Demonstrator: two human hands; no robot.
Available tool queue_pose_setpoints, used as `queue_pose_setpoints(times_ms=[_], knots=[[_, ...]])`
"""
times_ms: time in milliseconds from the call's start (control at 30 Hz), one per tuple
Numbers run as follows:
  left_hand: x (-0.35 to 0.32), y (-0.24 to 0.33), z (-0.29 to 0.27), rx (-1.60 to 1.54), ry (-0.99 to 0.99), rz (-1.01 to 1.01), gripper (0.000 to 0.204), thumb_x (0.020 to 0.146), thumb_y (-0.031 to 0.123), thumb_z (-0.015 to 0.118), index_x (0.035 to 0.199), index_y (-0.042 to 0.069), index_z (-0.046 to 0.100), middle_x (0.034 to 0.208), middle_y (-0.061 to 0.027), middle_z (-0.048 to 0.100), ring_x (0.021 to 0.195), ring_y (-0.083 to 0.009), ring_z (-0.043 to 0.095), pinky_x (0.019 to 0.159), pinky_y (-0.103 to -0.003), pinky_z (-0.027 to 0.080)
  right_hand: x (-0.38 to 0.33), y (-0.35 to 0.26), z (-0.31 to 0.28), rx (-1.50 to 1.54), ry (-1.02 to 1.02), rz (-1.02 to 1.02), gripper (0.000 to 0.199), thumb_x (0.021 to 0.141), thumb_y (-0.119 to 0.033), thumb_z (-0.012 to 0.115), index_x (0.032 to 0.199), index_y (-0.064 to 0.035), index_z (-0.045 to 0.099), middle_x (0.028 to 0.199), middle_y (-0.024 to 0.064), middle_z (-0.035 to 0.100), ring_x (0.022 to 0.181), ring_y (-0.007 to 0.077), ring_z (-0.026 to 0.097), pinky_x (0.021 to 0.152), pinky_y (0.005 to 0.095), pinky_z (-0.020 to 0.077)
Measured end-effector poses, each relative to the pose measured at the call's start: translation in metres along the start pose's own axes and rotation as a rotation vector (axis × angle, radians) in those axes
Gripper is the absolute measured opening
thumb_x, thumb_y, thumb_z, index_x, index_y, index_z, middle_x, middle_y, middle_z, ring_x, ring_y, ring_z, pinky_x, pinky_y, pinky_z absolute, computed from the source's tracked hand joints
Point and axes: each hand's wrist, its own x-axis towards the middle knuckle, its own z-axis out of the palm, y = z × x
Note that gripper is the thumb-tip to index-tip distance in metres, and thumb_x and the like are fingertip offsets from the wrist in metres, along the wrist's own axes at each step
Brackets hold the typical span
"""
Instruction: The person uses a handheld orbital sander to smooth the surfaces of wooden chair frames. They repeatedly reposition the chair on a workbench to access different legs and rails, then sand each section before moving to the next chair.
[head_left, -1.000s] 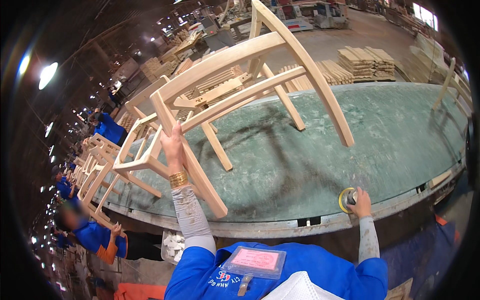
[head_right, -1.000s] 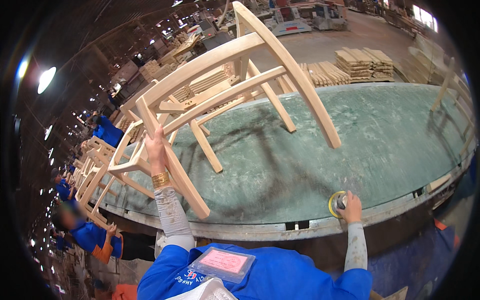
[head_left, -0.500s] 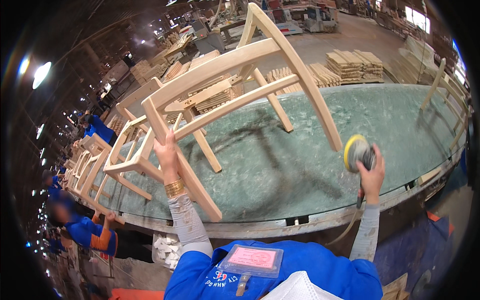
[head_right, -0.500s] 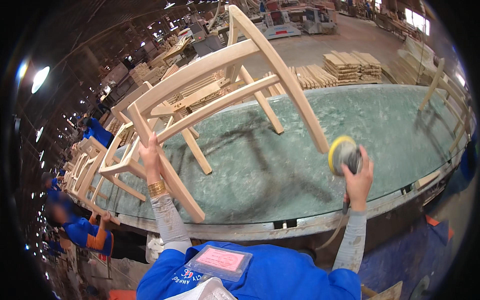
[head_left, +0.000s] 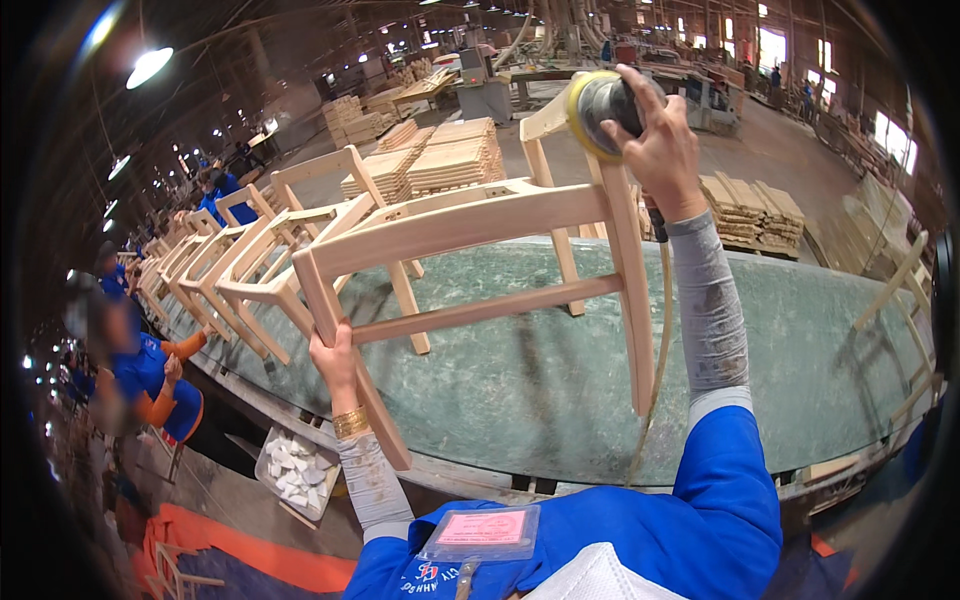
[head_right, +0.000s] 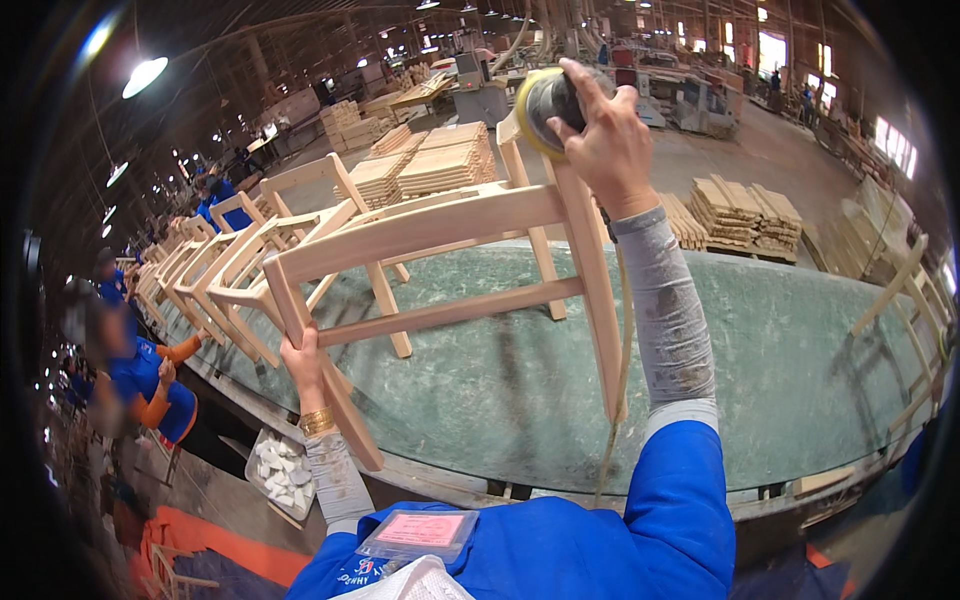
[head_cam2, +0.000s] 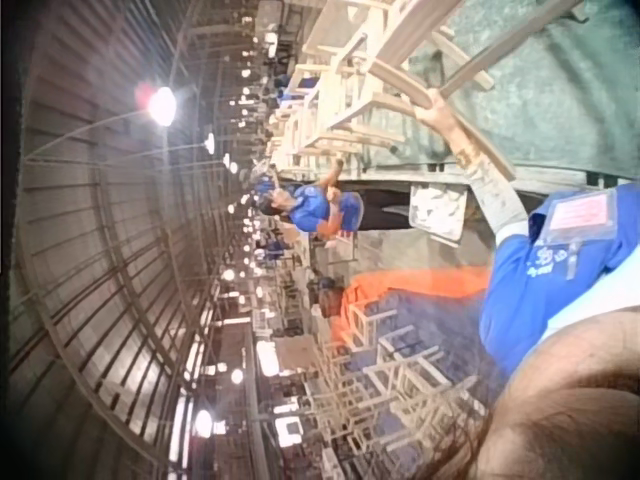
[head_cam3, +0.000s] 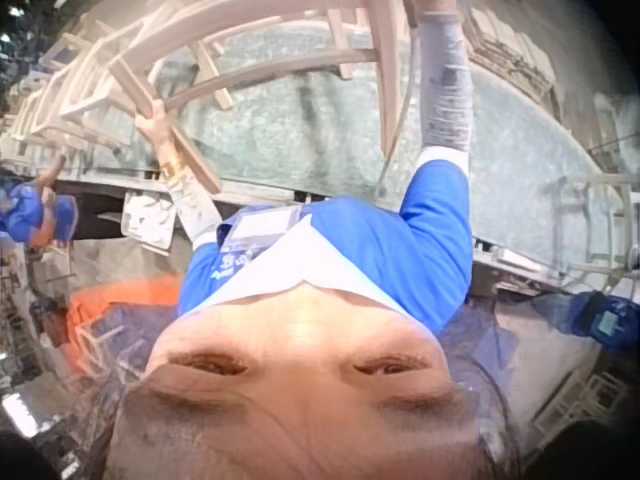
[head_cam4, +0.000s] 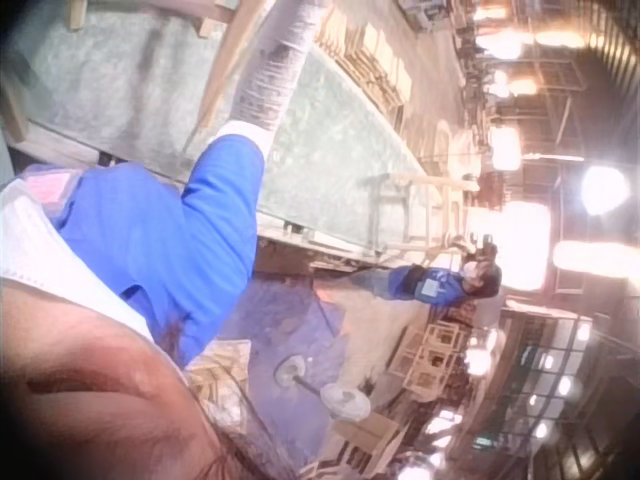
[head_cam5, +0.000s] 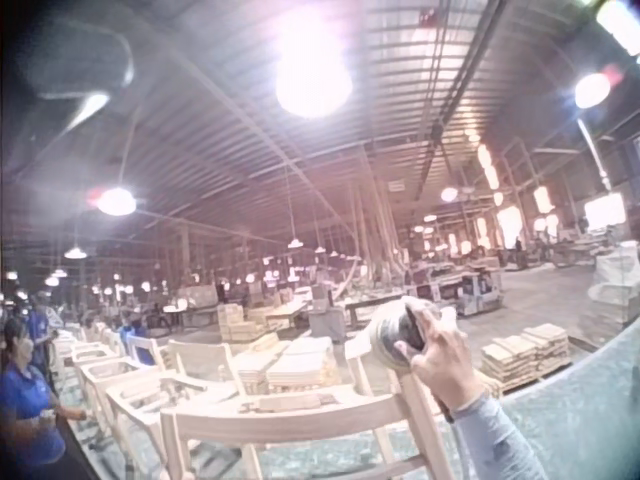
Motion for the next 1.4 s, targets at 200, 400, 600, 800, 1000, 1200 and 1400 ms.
queue_pose_setpoints(times_ms=[200,400,600,800,1000,1200,1400], knots=[[-0.026,0.004,-0.013,-0.022,0.010,0.016,0.031,0.078,0.018,0.065,0.097,-0.005,0.059,0.085,-0.0069,0.062,0.075,-0.0145,0.057,0.071,-0.030,0.047,-0.047,-0.011,-0.019,0.004,-0.045,-0.075,0.067,0.073,-0.019,0.074,0.132,-0.0330,0.046,0.103,0.0197,0.052,0.077,0.0367,0.064,0.068,0.0434,0.0543],[-0.032,0.011,-0.005,-0.053,-0.014,-0.014,0.029,0.079,0.016,0.064,0.098,-0.005,0.058,0.086,-0.0067,0.061,0.077,-0.0145,0.057,0.071,-0.030,0.047,-0.035,-0.012,-0.032,-0.050,-0.001,-0.050,0.065,0.073,-0.019,0.074,0.131,-0.0313,0.047,0.101,0.0192,0.053,0.077,0.0361,0.064,0.066,0.0434,0.0537],[-0.029,0.003,-0.013,-0.027,-0.021,-0.015,0.031,0.079,0.017,0.066,0.099,-0.005,0.058,0.087,-0.0072,0.061,0.078,-0.0148,0.057,0.072,-0.030,0.047,-0.067,0.004,-0.035,0.014,-0.073,0.032,0.062,0.073,-0.019,0.074,0.129,-0.0315,0.051,0.101,0.0178,0.051,0.085,0.0379,0.063,0.071,0.0444,0.0527],[-0.024,0.005,-0.006,-0.042,-0.023,-0.015,0.031,0.079,0.017,0.065,0.100,-0.005,0.058,0.089,-0.0078,0.061,0.079,-0.0149,0.057,0.074,-0.030,0.046,-0.018,0.011,-0.027,0.022,-0.039,0.108,0.062,0.075,-0.025,0.074,0.130,-0.0333,0.047,0.100,0.0179,0.052,0.086,0.0401,0.063,0.075,0.0461,0.0527],[-0.021,0.004,-0.007,-0.027,-0.026,-0.010,0.031,0.080,0.017,0.065,0.100,-0.006,0.058,0.090,-0.0080,0.061,0.080,-0.0152,0.057,0.074,-0.030,0.046,-0.040,0.014,-0.029,0.076,-0.090,0.103,0.063,0.073,-0.026,0.075,0.130,-0.0333,0.048,0.099,0.0179,0.052,0.087,0.0388,0.062,0.076,0.0433,0.0527],[-0.025,0.010,-0.010,0.038,-0.022,-0.016,0.032,0.080,0.018,0.065,0.100,-0.005,0.058,0.090,-0.0081,0.061,0.080,-0.0145,0.056,0.075,-0.030,0.046,-0.046,0.012,-0.028,-0.025,-0.081,0.084,0.062,0.074,-0.023,0.073,0.130,-0.0324,0.048,0.099,0.0202,0.051,0.078,0.0400,0.064,0.069,0.0440,0.0544],[-0.019,0.011,-0.003,-0.017,-0.039,-0.029,0.033,0.079,0.021,0.065,0.101,-0.004,0.058,0.089,-0.0069,0.061,0.080,-0.0145,0.056,0.074,-0.029,0.045,-0.013,0.003,-0.019,-0.123,-0.017,-0.076,0.065,0.074,-0.022,0.073,0.132,-0.0332,0.046,0.098,0.0210,0.051,0.071,0.0388,0.063,0.065,0.0440,0.0542]])
